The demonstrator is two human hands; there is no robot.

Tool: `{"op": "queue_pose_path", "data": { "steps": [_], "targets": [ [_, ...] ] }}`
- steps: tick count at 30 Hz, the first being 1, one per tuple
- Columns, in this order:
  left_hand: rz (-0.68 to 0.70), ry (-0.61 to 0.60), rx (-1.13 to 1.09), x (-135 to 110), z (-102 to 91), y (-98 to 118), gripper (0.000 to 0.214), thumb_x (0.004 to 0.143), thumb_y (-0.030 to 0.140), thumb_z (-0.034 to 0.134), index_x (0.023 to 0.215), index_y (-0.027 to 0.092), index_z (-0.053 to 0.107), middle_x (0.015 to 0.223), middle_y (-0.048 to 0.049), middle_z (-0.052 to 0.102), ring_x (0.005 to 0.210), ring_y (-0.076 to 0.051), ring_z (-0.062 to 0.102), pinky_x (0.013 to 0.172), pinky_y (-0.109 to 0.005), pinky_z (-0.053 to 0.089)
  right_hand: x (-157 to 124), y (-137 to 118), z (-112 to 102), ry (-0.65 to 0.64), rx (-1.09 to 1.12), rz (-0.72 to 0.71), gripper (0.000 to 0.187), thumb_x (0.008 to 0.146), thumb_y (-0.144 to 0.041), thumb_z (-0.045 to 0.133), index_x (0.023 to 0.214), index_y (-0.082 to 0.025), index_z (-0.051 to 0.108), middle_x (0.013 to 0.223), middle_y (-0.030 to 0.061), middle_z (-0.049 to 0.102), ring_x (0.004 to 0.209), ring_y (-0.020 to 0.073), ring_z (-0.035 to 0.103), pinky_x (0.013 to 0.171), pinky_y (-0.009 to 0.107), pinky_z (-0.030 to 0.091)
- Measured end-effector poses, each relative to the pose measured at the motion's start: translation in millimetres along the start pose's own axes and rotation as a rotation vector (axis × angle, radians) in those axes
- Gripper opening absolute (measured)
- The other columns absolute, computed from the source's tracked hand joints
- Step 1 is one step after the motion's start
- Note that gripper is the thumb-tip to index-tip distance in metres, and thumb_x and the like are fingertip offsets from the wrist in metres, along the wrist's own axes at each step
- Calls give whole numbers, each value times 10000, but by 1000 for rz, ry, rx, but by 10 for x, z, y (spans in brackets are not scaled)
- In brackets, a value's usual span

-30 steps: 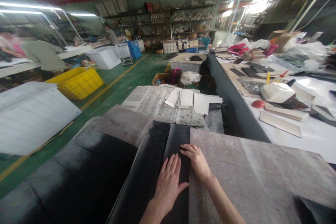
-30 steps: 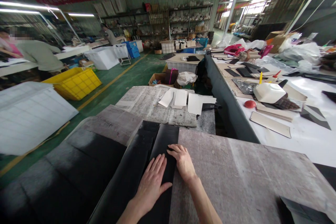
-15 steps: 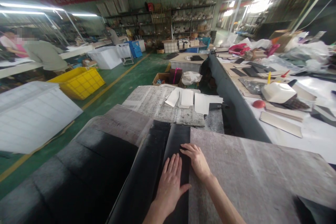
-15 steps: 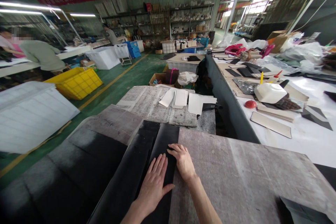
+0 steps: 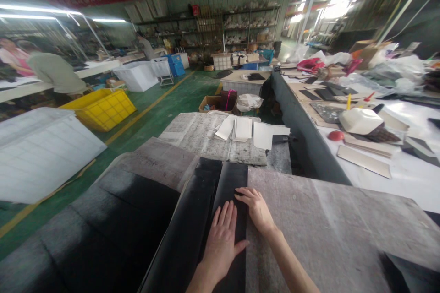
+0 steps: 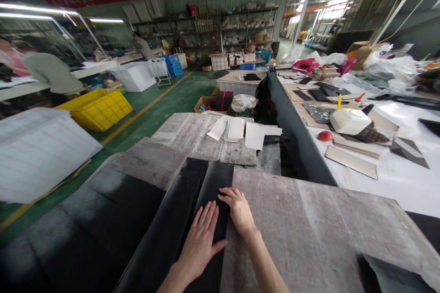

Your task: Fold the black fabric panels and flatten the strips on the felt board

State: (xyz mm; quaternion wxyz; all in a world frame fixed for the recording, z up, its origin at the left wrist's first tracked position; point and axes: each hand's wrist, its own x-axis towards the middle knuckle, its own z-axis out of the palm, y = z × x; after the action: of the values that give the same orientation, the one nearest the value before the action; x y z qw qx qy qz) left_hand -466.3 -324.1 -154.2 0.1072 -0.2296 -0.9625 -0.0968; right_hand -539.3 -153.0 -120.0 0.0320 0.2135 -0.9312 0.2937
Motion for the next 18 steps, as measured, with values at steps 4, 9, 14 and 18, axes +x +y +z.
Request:
{"op": "queue_pose_path", "data": {
  "steps": [4,9,14,18],
  "targets": [
    [10,-5,3,-4,3,2,913,807,556,641,1486,77,264,1557,-183,268,1428,-330,282,1123,-524,392,2,7,9,2,1,-10,369,948,-153,459,1186,-367,643,1333,-38,579,1232,179,452,1000,368,367],
    [12,-8,-2,-8,2,-1,908,820,557,626,1495,87,241,1566,-176,250,1439,-320,254,1135,-520,380,-2,5,13,8,4,-15,367,945,-151,455,1175,-358,651,1328,-31,583,1228,180,459,1002,378,378],
    [14,11,-10,-23,23,-5,898,837,572,594,1499,89,228,1569,-176,240,1444,-319,240,1137,-521,373,18,70,33,54,70,-35,389,936,-128,412,1156,-313,675,1274,12,623,1206,192,499,1002,405,414],
    [28,19,-28,-20,51,-22,872,855,586,556,1494,84,239,1562,-189,253,1443,-322,241,1135,-534,368,-60,61,4,145,127,-77,413,946,-122,357,1204,-257,650,1251,50,634,1257,195,486,1061,435,403]
  ]
}}
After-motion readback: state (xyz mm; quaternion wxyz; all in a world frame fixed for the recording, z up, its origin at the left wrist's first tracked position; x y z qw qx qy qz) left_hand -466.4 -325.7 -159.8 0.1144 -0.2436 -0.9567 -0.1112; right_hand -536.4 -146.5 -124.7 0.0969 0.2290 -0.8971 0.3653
